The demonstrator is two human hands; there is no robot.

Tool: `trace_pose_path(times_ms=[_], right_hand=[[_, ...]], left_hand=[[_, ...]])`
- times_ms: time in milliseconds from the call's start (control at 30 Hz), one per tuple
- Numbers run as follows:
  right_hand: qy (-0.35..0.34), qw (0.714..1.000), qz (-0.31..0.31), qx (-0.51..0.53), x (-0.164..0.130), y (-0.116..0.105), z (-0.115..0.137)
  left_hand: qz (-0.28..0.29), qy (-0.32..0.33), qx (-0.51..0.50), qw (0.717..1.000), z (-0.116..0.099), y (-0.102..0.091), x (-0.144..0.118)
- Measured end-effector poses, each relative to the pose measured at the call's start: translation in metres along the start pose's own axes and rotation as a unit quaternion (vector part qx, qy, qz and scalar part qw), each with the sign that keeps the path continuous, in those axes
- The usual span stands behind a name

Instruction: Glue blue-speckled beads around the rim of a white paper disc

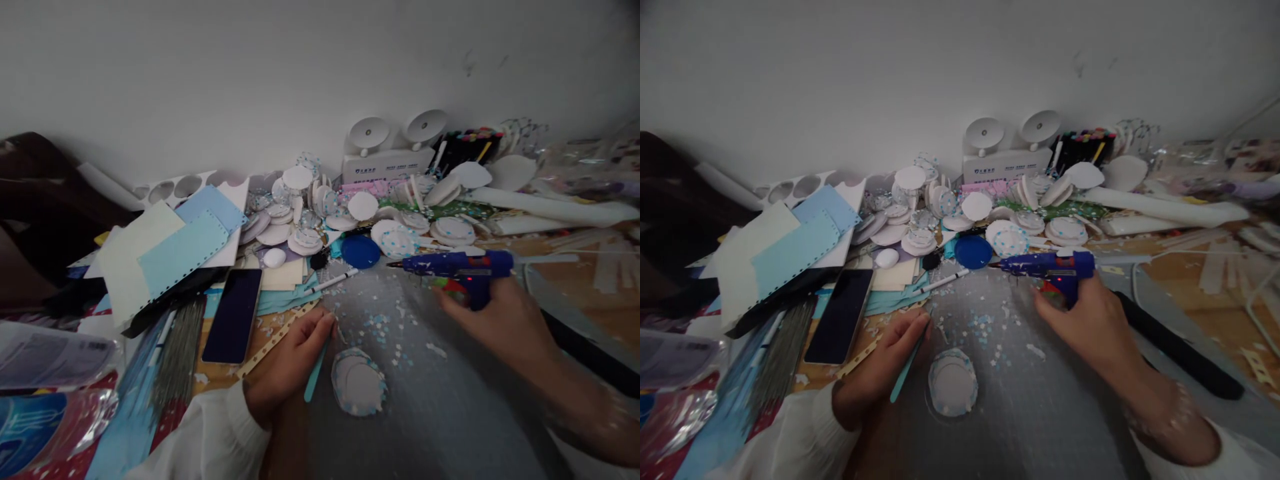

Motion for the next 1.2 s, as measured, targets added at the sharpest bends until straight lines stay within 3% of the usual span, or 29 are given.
trace_pose_path(times_ms=[133, 333, 533, 633, 767, 900, 1200], right_hand=[[0.002, 0.995, -0.02, 0.095, -0.009, 0.003, 0.017], [-0.072, 0.986, -0.017, 0.146, -0.038, 0.017, 0.033], [-0.079, 0.979, -0.008, 0.186, -0.038, 0.006, 0.036], [-0.074, 0.979, -0.023, 0.19, -0.039, 0.003, 0.035], [-0.11, 0.977, 0.0, 0.181, -0.044, 0.012, 0.037], [-0.157, 0.975, -0.064, 0.144, -0.048, 0.004, 0.04], [-0.214, 0.966, -0.11, 0.1, -0.049, -0.004, 0.048]], left_hand=[[0.037, -0.012, -0.005, 0.999, -0.004, 0.007, 0.0], [0.075, 0.011, 0.021, 0.997, -0.011, 0.013, -0.002], [0.126, 0.011, 0.02, 0.992, -0.01, 0.023, -0.011], [0.144, 0.008, 0.011, 0.99, -0.009, 0.026, -0.014], [0.148, 0.007, 0.012, 0.989, -0.009, 0.027, -0.015], [0.141, 0.011, 0.023, 0.99, -0.011, 0.026, -0.015], [0.145, 0.012, 0.019, 0.989, -0.011, 0.027, -0.014]])
Point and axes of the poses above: each hand's wrist, its own x-axis towards the middle knuckle, its own y-axis out of the palm, z = x × y, the point moved 9 cm from there along x, towards the middle knuckle, and after that the axes turned 14 degrees about -x, right-handed, at the moved point
